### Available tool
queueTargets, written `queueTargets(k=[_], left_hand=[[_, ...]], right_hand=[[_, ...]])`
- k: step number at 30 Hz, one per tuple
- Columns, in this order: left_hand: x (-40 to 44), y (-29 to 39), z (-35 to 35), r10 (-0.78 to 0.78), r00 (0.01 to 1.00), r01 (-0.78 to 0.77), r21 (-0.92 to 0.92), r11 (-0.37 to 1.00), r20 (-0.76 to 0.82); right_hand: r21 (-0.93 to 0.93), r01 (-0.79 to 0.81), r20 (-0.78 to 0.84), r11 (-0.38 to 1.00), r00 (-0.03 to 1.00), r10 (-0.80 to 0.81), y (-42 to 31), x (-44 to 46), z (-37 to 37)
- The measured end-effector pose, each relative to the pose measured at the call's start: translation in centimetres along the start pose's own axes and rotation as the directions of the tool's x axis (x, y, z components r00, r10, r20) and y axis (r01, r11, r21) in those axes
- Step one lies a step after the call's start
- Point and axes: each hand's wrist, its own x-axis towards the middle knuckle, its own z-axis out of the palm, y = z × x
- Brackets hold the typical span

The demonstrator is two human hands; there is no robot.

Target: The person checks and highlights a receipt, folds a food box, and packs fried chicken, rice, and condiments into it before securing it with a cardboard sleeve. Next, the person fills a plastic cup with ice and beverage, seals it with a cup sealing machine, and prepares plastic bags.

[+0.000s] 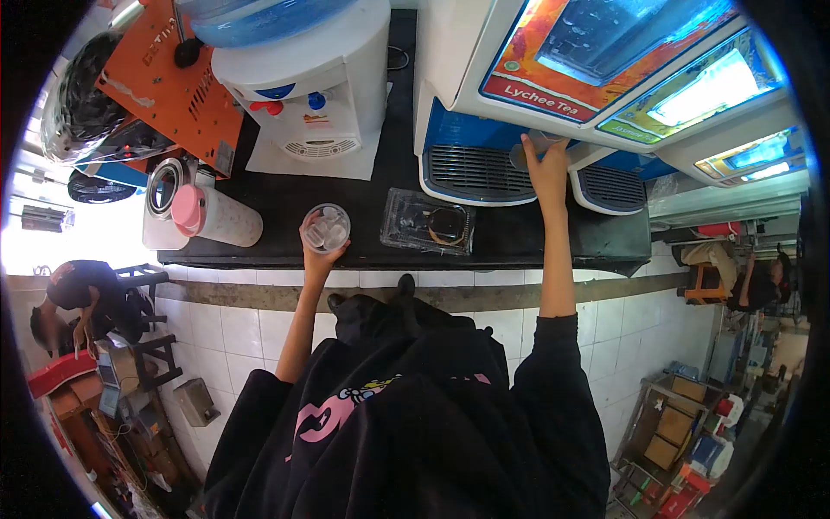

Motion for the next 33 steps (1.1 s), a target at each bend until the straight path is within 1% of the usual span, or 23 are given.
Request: queueTargets(k=[2, 5, 9, 11, 12, 15, 17, 20, 23, 25, 27, 29, 31, 33], left_hand=[[0.0, -0.1, 0.0, 0.009, 1.0, -0.009, 0.027, 1.0, 0.0], [0.0, 0.0, 0.1, -0.034, 0.999, 0.034, -0.028, 0.999, -0.006], [0.0, -0.4, 0.0, -0.009, 1.0, 0.009, 0.02, 1.0, -0.002], [0.0, -0.2, 0.0, -0.007, 1.0, 0.007, 0.027, 1.0, 0.003], [0.0, -0.1, 0.0, -0.008, 1.0, 0.008, 0.023, 1.0, 0.003], [0.0, 0.4, 0.0, -0.008, 1.0, 0.008, 0.034, 0.999, -0.004], [0.0, 0.6, 0.0, -0.007, 1.0, 0.008, 0.048, 0.999, -0.011], [0.0, 0.6, 0.0, -0.02, 1.0, 0.021, 0.039, 0.999, -0.016], [0.0, 0.4, 0.0, -0.002, 1.0, 0.002, 0.071, 0.997, -0.003], [-0.1, 0.2, 0.0, -0.019, 1.0, 0.019, 0.008, 1.0, -0.013], [-0.1, -0.4, 0.0, -0.011, 1.0, 0.011, 0.013, 1.0, -0.012], [0.0, -0.4, 0.0, -0.001, 1.0, 0.001, 0.018, 1.0, -0.012], [-0.1, -0.3, 0.0, -0.024, 1.0, 0.023, -0.043, 0.999, -0.009], [0.0, -0.2, 0.1, -0.022, 1.0, 0.021, -0.041, 0.999, -0.009]], right_hand=[[0.008, -0.023, 0.006, 1.0, 1.0, 0.023, -0.4, -0.1, -0.1], [0.023, -0.012, -0.006, 1.0, 1.0, 0.012, -1.2, -0.1, -0.4], [-0.005, -0.04, -0.003, 0.999, 0.999, 0.04, -0.5, -0.1, 0.0], [-0.023, 0.038, -0.027, 0.999, 0.999, -0.038, -0.4, -0.1, 0.0], [-0.023, 0.038, -0.027, 0.999, 0.999, -0.039, -0.5, -0.1, 0.0], [-0.012, 0.001, -0.015, 1.0, 1.0, -0.002, -1.1, -0.2, -0.2], [0.029, -0.017, -0.015, 0.999, 1.0, 0.017, -1.0, -0.2, -0.1], [0.026, -0.054, 0.002, 0.998, 0.999, 0.054, -1.5, -0.2, -0.4], [0.032, -0.072, 0.017, 0.997, 0.997, 0.071, -1.4, -0.1, -0.4], [0.029, -0.07, 0.023, 0.997, 0.997, 0.069, -1.4, -0.1, -0.4], [0.027, -0.067, 0.029, 0.997, 0.997, 0.066, -1.2, -0.1, -0.3], [-0.025, -0.035, -0.01, 0.999, 0.999, 0.034, -1.0, -0.1, -0.1], [-0.018, -0.038, -0.009, 0.999, 0.999, 0.038, -1.1, -0.2, -0.1], [-0.012, -0.042, -0.009, 0.999, 0.999, 0.042, -1.1, -0.2, -0.1]])
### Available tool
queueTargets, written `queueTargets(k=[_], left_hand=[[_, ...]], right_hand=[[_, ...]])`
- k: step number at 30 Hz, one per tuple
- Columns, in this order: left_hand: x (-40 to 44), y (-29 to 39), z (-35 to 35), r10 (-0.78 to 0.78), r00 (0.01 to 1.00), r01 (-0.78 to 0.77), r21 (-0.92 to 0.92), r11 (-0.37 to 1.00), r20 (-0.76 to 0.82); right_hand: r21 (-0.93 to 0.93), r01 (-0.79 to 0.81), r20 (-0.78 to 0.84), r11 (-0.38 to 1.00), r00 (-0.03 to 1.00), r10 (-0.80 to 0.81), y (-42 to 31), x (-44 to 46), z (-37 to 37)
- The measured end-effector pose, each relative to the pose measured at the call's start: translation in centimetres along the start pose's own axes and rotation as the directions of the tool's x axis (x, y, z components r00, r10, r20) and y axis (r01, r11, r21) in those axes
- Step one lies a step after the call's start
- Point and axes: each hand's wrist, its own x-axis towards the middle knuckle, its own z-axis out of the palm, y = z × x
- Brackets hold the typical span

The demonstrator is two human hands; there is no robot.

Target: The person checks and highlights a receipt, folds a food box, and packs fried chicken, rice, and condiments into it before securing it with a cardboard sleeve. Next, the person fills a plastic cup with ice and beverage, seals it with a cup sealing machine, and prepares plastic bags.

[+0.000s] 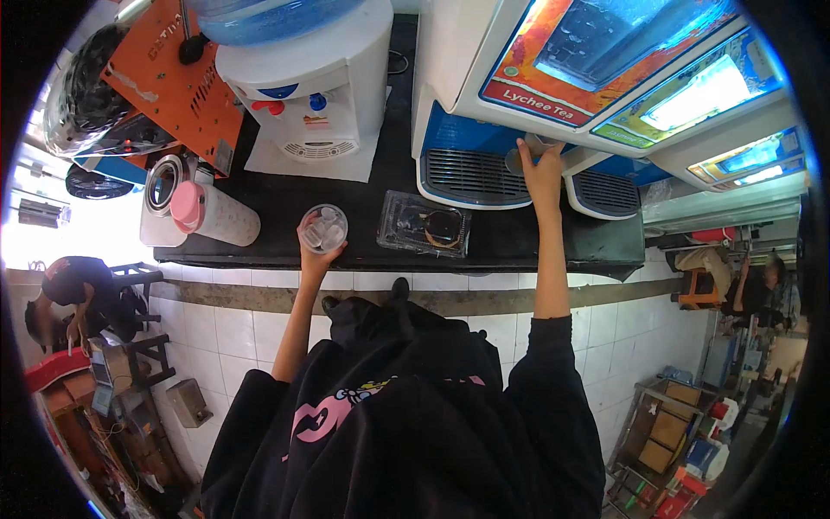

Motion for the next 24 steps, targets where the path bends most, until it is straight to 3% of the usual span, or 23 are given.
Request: queueTargets(k=[6, 9, 24], left_hand=[[0.1, 0.0, -0.2, -0.004, 1.0, 0.004, 0.023, 1.0, 0.022], [0.1, 0.0, -0.2, 0.007, 1.0, -0.007, 0.049, 0.999, 0.016], [0.0, 0.2, -0.2, 0.026, 0.999, -0.027, 0.048, 0.998, 0.03]], right_hand=[[-0.009, 0.036, -0.008, 0.999, 0.999, -0.036, 0.0, 0.0, 0.0], [0.026, -0.039, 0.031, 0.999, 0.999, 0.038, -0.2, -0.1, 0.0], [0.007, 0.027, -0.014, 1.0, 1.0, -0.027, 0.7, 0.0, 0.6]])
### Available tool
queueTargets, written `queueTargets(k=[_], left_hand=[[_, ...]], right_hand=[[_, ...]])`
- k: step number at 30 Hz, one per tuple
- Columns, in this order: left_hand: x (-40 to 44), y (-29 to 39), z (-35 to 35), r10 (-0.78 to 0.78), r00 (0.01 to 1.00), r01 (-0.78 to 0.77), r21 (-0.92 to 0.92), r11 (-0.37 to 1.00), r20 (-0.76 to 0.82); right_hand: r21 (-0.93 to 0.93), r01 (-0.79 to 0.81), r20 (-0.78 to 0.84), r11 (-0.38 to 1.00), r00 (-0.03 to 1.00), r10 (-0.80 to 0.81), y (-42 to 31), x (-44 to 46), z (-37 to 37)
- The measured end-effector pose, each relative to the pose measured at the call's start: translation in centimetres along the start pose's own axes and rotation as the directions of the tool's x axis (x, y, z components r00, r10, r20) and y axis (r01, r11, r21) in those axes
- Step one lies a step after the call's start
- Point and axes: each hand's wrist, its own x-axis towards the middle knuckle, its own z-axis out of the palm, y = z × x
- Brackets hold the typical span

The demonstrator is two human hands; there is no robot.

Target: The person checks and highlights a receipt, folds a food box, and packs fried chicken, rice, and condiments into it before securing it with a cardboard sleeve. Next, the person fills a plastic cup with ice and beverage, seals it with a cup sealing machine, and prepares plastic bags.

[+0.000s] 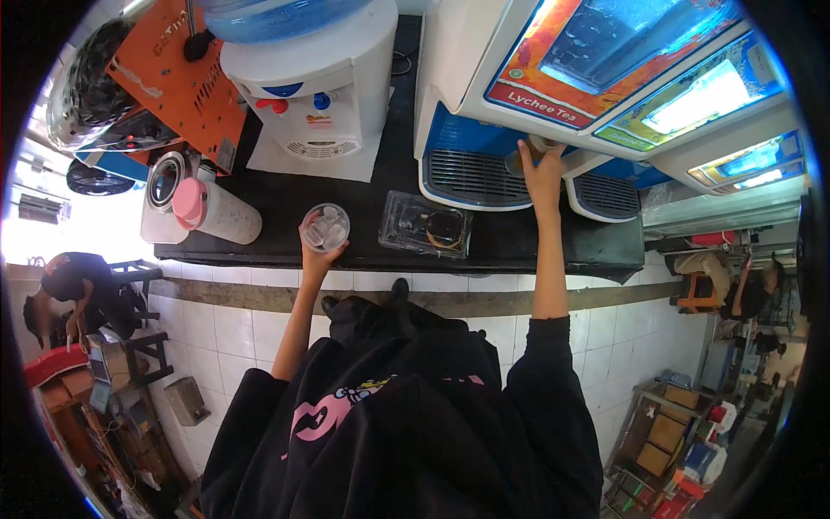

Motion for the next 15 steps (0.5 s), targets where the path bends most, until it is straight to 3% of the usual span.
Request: queueTargets(k=[6, 8, 12, 15], left_hand=[[0.0, -0.1, 0.1, 0.016, 1.0, -0.015, 0.046, 0.999, -0.02], [0.3, 0.0, 0.0, 0.026, 0.999, -0.024, 0.052, 0.998, -0.04], [0.1, 0.4, 0.1, 0.014, 0.999, -0.014, 0.019, 1.0, -0.028], [0.2, 0.2, -0.1, 0.027, 0.999, -0.027, 0.012, 1.0, -0.02]], right_hand=[[-0.04, 0.01, 0.03, 0.999, 1.0, -0.009, 0.2, -0.1, 0.4], [0.057, -0.039, -0.09, 0.998, 0.995, 0.044, -0.4, -0.3, 1.1], [0.13, -0.087, -0.065, 0.988, 0.993, 0.096, -0.8, -0.5, 1.1], [0.131, -0.031, -0.081, 0.991, 0.996, 0.042, 0.2, -0.1, 1.0]])
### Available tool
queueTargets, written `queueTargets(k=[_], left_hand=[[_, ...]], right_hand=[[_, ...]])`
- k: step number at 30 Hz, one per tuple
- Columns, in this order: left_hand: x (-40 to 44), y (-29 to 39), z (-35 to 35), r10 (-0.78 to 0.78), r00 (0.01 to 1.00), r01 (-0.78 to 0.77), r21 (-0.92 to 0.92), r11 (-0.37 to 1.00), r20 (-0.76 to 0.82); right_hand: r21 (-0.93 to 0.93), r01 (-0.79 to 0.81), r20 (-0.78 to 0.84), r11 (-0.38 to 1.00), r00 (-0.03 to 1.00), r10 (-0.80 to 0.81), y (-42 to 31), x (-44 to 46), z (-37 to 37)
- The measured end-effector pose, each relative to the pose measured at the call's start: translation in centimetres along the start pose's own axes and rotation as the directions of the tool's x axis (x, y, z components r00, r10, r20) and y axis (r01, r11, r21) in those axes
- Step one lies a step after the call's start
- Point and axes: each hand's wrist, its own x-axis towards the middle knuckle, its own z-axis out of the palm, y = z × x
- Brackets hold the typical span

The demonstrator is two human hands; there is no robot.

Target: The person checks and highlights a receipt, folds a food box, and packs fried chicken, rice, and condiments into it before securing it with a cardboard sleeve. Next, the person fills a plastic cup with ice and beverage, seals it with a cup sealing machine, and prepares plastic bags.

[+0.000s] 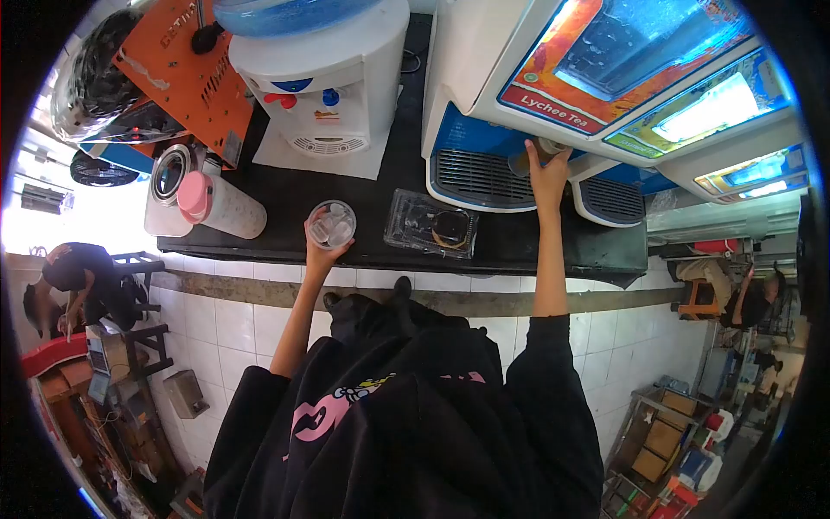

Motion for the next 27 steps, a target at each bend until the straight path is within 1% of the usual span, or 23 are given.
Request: queueTargets(k=[1, 3, 5, 6, 7, 8, 9, 11, 13, 14, 15, 16, 17, 18, 19, 20, 21, 22, 23, 24, 25, 27], left_hand=[[0.0, 0.0, 0.0, -0.002, 1.0, 0.002, -0.024, 1.0, 0.003], [-0.1, -0.1, 0.1, 0.003, 1.0, -0.003, -0.01, 1.0, 0.0], [-0.1, 0.0, 0.0, 0.01, 1.0, -0.01, 0.002, 1.0, -0.001], [-0.1, 0.1, -0.1, -0.019, 1.0, 0.019, 0.032, 0.999, 0.021], [0.1, 0.9, -0.2, -0.049, 0.998, 0.047, 0.062, 0.997, 0.041], [0.3, 1.6, -0.1, -0.045, 0.998, 0.043, 0.061, 0.997, 0.045], [0.4, 2.4, 0.1, -0.031, 0.999, 0.03, 0.033, 0.999, 0.025], [1.1, 5.5, 0.7, -0.016, 1.0, 0.016, 0.004, 1.0, 0.007], [2.1, 8.7, 1.7, 0.034, 0.993, -0.024, -0.088, 0.996, 0.113], [2.6, 10.7, 2.7, 0.034, 0.991, -0.024, -0.083, 0.996, 0.129], [3.2, 11.5, 4.0, 0.057, 0.98, -0.021, -0.179, 0.984, 0.193], [3.7, 13.0, 5.1, 0.122, 0.965, -0.098, -0.109, 0.989, 0.234], [4.0, 14.4, 6.5, 0.083, 0.95, -0.048, -0.124, 0.991, 0.3], [4.2, 15.4, 8.4, 0.159, 0.94, -0.105, -0.188, 0.977, 0.302], [4.2, 16.8, 9.8, 0.079, 0.926, 0.029, -0.278, 0.96, 0.37], [4.3, 17.7, 11.4, 0.152, 0.906, -0.042, -0.273, 0.961, 0.395], [4.5, 18.5, 12.7, 0.225, 0.879, -0.114, -0.272, 0.955, 0.421], [4.4, 19.4, 13.8, 0.237, 0.872, -0.12, -0.283, 0.952, 0.428], [4.2, 20.2, 14.8, 0.251, 0.844, -0.092, -0.333, 0.939, 0.475], [4.1, 21.1, 15.5, 0.268, 0.812, -0.062, -0.38, 0.923, 0.519], [3.9, 22.1, 15.9, 0.28, 0.803, -0.065, -0.39, 0.918, 0.526], [3.6, 24.0, 16.2, 0.303, 0.768, -0.088, -0.375, 0.923, 0.564]], right_hand=[[0.008, 0.009, -0.013, 1.0, 1.0, -0.009, 0.0, 0.0, -0.1], [0.014, 0.016, -0.029, 1.0, 0.999, -0.015, 0.8, 0.0, -0.3], [-0.097, 0.047, 0.003, 0.994, 0.999, -0.047, 1.9, -0.4, -0.4], [-0.098, 0.046, -0.001, 0.994, 0.999, -0.046, 2.5, -0.6, -0.5], [-0.081, -0.013, 0.017, 0.997, 1.0, 0.015, 2.2, -1.2, -0.9], [-0.065, -0.073, 0.035, 0.995, 0.997, 0.075, 2.0, -1.7, -1.3], [-0.066, -0.074, 0.028, 0.995, 0.997, 0.076, 1.9, -2.2, -1.8], [-0.045, -0.124, 0.068, 0.991, 0.99, 0.127, 1.6, -3.3, -2.8], [-0.018, -0.112, 0.096, 0.994, 0.989, 0.113, -0.5, -4.4, -4.3], [0.011, -0.098, 0.125, 0.995, 0.987, 0.096, -2.0, -4.7, -5.2], [0.012, -0.094, 0.123, 0.995, 0.988, 0.092, -3.2, -5.0, -5.9], [0.033, -0.053, 0.151, 0.998, 0.987, 0.047, -4.3, -5.2, -6.6], [0.054, -0.012, 0.175, 0.998, 0.985, 0.003, -5.4, -5.4, -7.4], [0.053, -0.008, 0.167, 0.999, 0.986, -0.001, -6.5, -5.6, -8.2], [0.05, 0.012, 0.209, 0.999, 0.978, -0.023, -7.5, -5.7, -9.0], [0.046, 0.033, 0.248, 0.998, 0.968, -0.044, -8.4, -5.8, -9.9], [0.039, 0.035, 0.234, 0.999, 0.971, -0.043, -9.1, -5.8, -10.7], [-0.086, 0.167, 0.222, 0.982, 0.964, -0.144, -9.7, -5.9, -11.5], [-0.213, 0.29, 0.224, 0.933, 0.944, -0.242, -10.3, -6.0, -12.4], [-0.257, 0.31, 0.251, 0.915, 0.936, -0.246, -11.3, -6.2, -13.4], [-0.271, 0.305, 0.239, 0.913, 0.94, -0.243, -12.1, -6.0, -14.2], [-0.461, 0.476, 0.313, 0.749, 0.877, -0.365, -13.3, -5.8, -15.6]])
